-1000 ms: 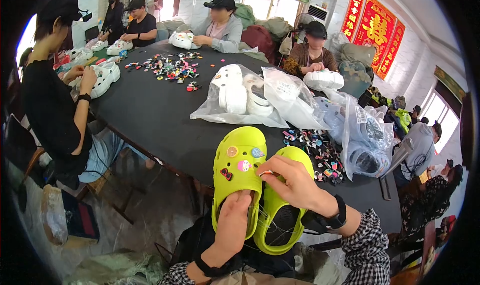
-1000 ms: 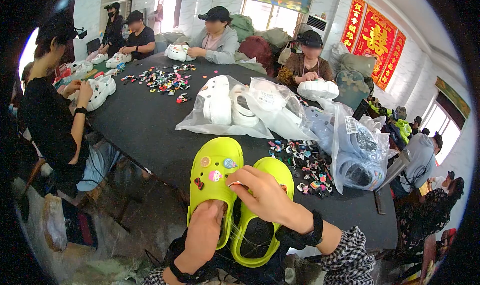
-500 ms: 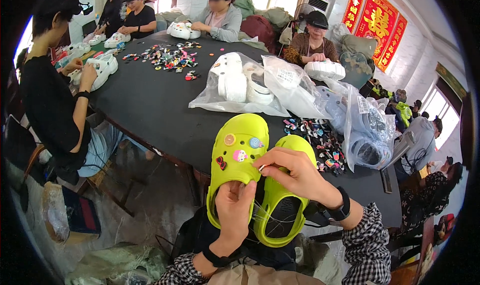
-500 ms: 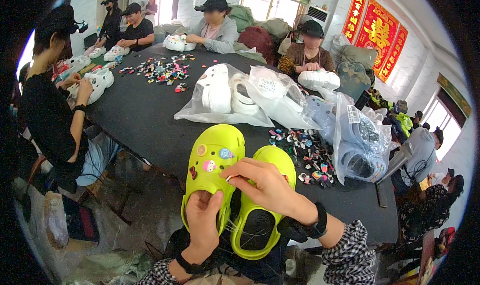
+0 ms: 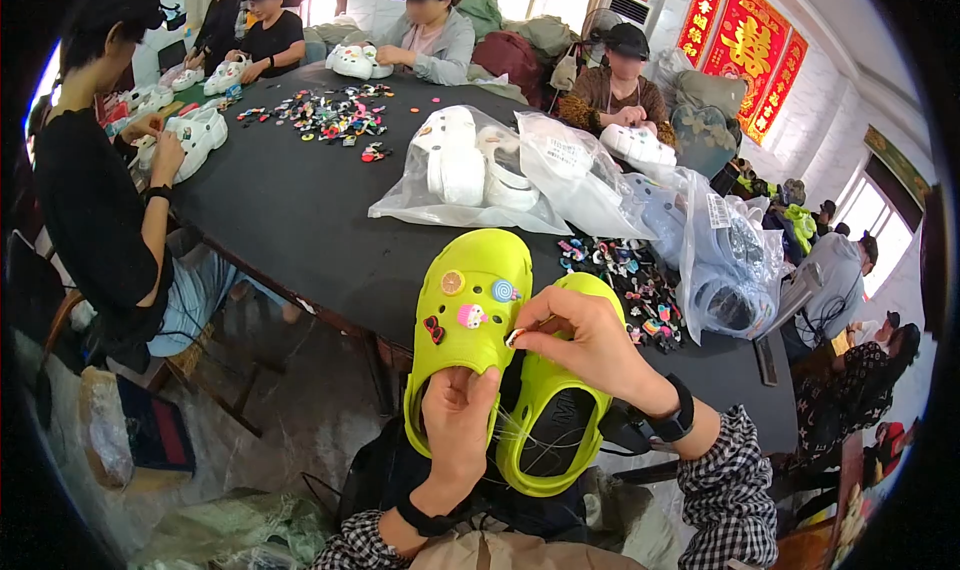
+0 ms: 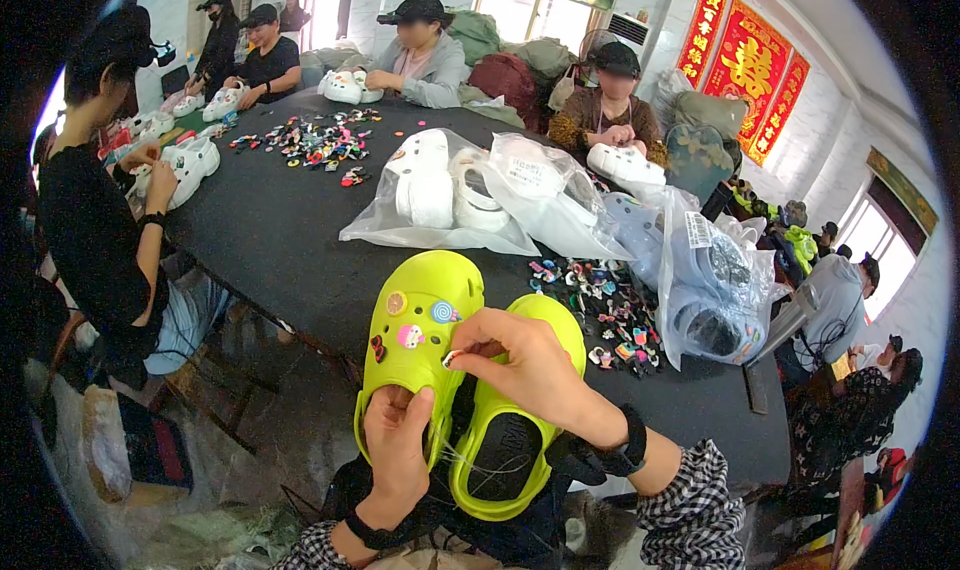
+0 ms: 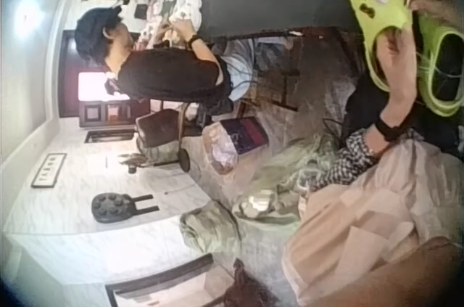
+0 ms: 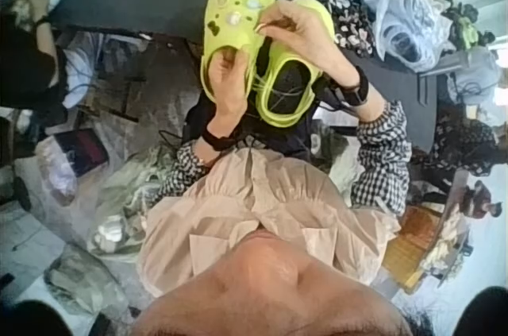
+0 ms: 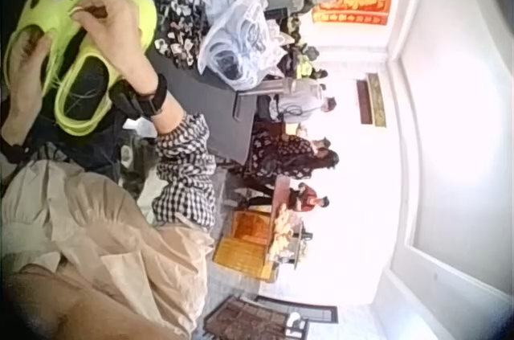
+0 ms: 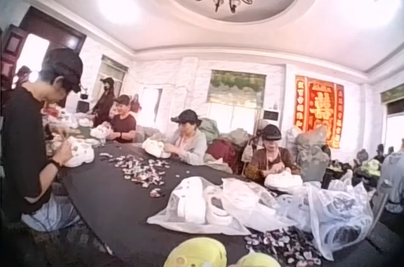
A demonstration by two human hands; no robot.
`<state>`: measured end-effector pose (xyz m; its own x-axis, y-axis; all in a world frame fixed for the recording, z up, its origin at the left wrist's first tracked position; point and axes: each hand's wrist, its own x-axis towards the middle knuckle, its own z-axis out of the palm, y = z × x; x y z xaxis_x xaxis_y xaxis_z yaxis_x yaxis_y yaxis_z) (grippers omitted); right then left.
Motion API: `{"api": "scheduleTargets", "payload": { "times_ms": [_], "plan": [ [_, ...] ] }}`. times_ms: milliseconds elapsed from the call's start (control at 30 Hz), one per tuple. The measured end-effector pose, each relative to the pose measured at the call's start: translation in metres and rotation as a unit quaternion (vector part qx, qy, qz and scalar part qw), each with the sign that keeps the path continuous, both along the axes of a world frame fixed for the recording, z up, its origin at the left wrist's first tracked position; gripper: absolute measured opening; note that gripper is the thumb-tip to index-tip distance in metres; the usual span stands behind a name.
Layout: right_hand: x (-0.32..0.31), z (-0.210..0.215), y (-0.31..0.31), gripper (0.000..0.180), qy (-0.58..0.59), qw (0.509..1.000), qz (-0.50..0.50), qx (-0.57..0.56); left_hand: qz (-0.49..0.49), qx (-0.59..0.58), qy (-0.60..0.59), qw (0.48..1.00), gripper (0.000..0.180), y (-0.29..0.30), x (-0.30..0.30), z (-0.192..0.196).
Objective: Decorating neon green and white clog-style shoes with colorful charms.
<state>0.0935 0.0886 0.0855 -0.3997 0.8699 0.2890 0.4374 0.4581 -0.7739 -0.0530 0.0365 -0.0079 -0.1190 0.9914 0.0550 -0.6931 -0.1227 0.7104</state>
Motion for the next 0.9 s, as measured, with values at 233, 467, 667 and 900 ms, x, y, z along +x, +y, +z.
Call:
{"api": "scheduleTargets", "payload": {
  "times_ms": [233,467,667,900],
  "plan": [
    [0.003,0.007,0.000,0.012,-0.057,0.997,0.035,0.034,-0.015,0.033,0.029,0.999,0.021,-0.001,-0.001,-0.005],
    [0.001,0.010,0.001,0.013,-0.111,0.987,0.057,0.100,-0.023,0.056,0.116,0.991,0.023,-0.001,-0.007,-0.009],
    [-0.004,0.013,0.003,0.013,-0.106,0.994,0.026,0.024,-0.015,0.037,0.099,0.994,0.025,-0.001,-0.007,-0.009],
    [0.006,0.011,0.004,0.015,-0.137,0.987,0.059,0.059,-0.014,0.046,0.124,0.991,0.026,-0.003,-0.006,-0.007]
  ]
}}
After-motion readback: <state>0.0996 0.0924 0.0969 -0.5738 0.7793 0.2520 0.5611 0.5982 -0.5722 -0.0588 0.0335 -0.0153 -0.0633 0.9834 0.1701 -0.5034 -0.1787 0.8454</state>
